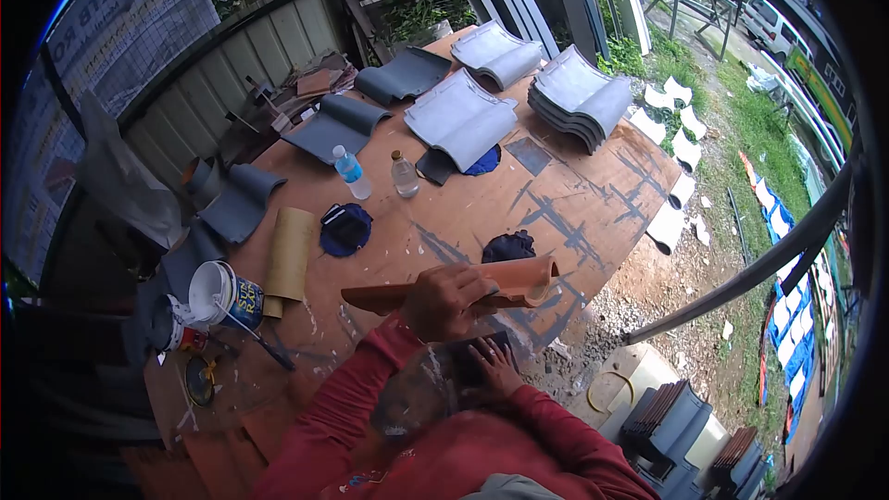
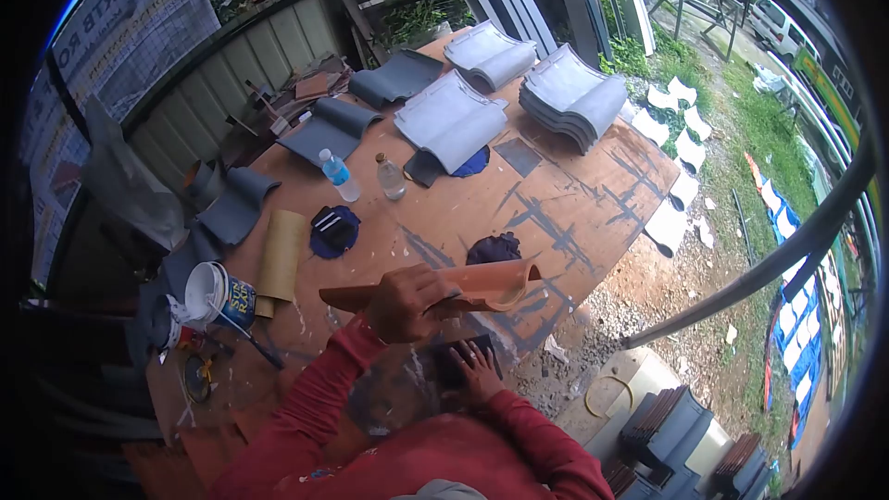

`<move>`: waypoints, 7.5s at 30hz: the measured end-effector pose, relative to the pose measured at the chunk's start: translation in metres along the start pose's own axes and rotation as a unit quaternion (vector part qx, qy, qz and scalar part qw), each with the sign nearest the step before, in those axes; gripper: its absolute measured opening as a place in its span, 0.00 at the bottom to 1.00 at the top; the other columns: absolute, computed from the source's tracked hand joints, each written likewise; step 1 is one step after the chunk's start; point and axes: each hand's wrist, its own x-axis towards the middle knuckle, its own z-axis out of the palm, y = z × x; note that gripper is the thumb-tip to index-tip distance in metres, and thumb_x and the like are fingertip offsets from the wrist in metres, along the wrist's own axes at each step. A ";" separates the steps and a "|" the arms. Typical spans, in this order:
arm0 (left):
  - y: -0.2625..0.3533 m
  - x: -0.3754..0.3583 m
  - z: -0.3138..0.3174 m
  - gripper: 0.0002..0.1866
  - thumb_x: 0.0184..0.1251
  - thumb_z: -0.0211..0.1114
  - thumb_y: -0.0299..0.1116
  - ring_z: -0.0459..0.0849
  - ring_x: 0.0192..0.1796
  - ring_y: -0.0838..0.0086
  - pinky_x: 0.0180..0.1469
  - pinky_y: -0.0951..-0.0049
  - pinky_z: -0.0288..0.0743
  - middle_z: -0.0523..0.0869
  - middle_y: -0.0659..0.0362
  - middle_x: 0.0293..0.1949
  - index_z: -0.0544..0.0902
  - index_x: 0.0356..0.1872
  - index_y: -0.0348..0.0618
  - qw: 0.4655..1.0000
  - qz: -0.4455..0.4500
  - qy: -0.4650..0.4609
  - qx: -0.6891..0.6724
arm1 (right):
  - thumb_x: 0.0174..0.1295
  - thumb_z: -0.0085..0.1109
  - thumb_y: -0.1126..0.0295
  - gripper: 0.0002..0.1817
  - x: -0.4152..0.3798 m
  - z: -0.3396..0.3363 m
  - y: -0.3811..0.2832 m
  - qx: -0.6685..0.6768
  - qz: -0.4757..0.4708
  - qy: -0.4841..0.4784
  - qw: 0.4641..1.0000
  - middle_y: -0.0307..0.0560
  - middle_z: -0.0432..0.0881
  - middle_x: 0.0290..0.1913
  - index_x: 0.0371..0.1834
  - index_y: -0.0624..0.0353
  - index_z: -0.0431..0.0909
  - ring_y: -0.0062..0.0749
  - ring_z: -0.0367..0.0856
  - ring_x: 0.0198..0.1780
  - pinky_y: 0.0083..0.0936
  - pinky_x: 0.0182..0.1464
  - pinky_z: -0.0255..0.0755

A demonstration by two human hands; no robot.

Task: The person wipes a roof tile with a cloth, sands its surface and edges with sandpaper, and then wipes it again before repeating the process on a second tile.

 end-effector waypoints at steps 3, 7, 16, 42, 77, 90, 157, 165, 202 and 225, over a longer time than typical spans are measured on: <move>0.005 -0.006 -0.004 0.15 0.54 0.78 0.32 0.88 0.41 0.56 0.42 0.56 0.83 0.87 0.57 0.36 0.85 0.42 0.46 1.000 0.018 -0.018 0.014 | 0.73 0.62 0.53 0.41 -0.008 -0.038 -0.027 0.043 0.019 0.020 0.999 0.56 0.60 0.84 0.86 0.51 0.58 0.54 0.57 0.85 0.61 0.84 0.44; 0.011 -0.037 -0.006 0.16 0.57 0.77 0.35 0.88 0.46 0.60 0.48 0.60 0.83 0.87 0.57 0.39 0.85 0.44 0.44 0.999 0.006 -0.038 0.037 | 0.75 0.58 0.41 0.44 -0.022 -0.052 0.003 0.751 0.143 0.060 0.642 0.64 0.75 0.73 0.85 0.56 0.57 0.58 0.75 0.74 0.54 0.75 0.68; 0.048 -0.141 0.022 0.12 0.61 0.69 0.33 0.87 0.38 0.73 0.41 0.70 0.83 0.88 0.64 0.41 0.87 0.46 0.48 0.989 0.118 -0.084 0.023 | 0.71 0.69 0.64 0.29 -0.014 -0.116 -0.047 0.754 0.239 0.085 0.606 0.53 0.83 0.63 0.70 0.66 0.73 0.44 0.85 0.62 0.46 0.67 0.80; -0.042 -0.246 0.087 0.13 0.59 0.67 0.41 0.83 0.49 0.74 0.51 0.69 0.78 0.86 0.71 0.46 0.85 0.44 0.55 0.969 0.029 -0.209 0.129 | 0.71 0.64 0.67 0.16 0.009 -0.047 -0.013 0.621 0.388 0.066 0.677 0.47 0.89 0.43 0.55 0.68 0.82 0.37 0.89 0.43 0.30 0.51 0.82; -0.006 -0.246 0.060 0.17 0.70 0.69 0.29 0.85 0.60 0.52 0.64 0.57 0.78 0.86 0.49 0.57 0.84 0.58 0.39 0.855 -0.480 0.197 0.002 | 0.77 0.57 0.69 0.16 0.183 -0.141 0.116 0.187 0.109 0.473 0.854 0.57 0.83 0.64 0.63 0.62 0.83 0.50 0.81 0.66 0.42 0.69 0.72; 0.015 -0.290 0.124 0.32 0.81 0.64 0.45 0.90 0.53 0.61 0.58 0.64 0.81 0.90 0.41 0.51 0.74 0.71 0.26 0.700 -0.662 0.219 -0.152 | 0.72 0.62 0.64 0.24 0.272 0.026 -0.051 0.086 -0.075 0.177 0.978 0.57 0.78 0.71 0.70 0.48 0.80 0.57 0.75 0.71 0.48 0.75 0.65; 0.001 -0.324 0.056 0.21 0.78 0.65 0.36 0.90 0.55 0.60 0.58 0.63 0.83 0.89 0.44 0.57 0.82 0.64 0.33 0.708 -0.637 0.173 -0.251 | 0.53 0.61 0.80 0.16 0.183 -0.042 -0.042 0.101 -0.131 -0.018 0.986 0.54 0.81 0.47 0.46 0.55 0.81 0.56 0.81 0.52 0.47 0.52 0.77; 0.015 -0.333 0.042 0.19 0.78 0.65 0.34 0.90 0.54 0.66 0.55 0.68 0.83 0.88 0.46 0.57 0.82 0.63 0.32 0.709 -0.622 0.242 -0.227 | 0.48 0.65 0.75 0.12 0.107 -0.029 -0.027 0.021 -0.325 -0.260 0.909 0.51 0.82 0.61 0.36 0.49 0.89 0.55 0.76 0.65 0.50 0.67 0.72; 0.005 -0.349 0.072 0.27 0.81 0.61 0.30 0.80 0.56 0.75 0.62 0.72 0.78 0.79 0.53 0.60 0.68 0.76 0.35 0.614 -0.632 0.287 -0.375 | 0.58 0.63 0.65 0.11 0.028 -0.062 0.009 -0.236 -0.049 -0.061 0.969 0.55 0.82 0.52 0.44 0.50 0.85 0.50 0.84 0.53 0.49 0.52 0.77; -0.003 -0.332 0.086 0.21 0.82 0.61 0.35 0.83 0.56 0.67 0.56 0.68 0.79 0.84 0.51 0.59 0.79 0.68 0.35 0.719 -0.643 0.213 -0.155 | 0.73 0.57 0.44 0.37 0.265 -0.024 0.019 -0.182 0.022 0.179 0.967 0.59 0.63 0.83 0.85 0.35 0.63 0.60 0.65 0.80 0.52 0.81 0.55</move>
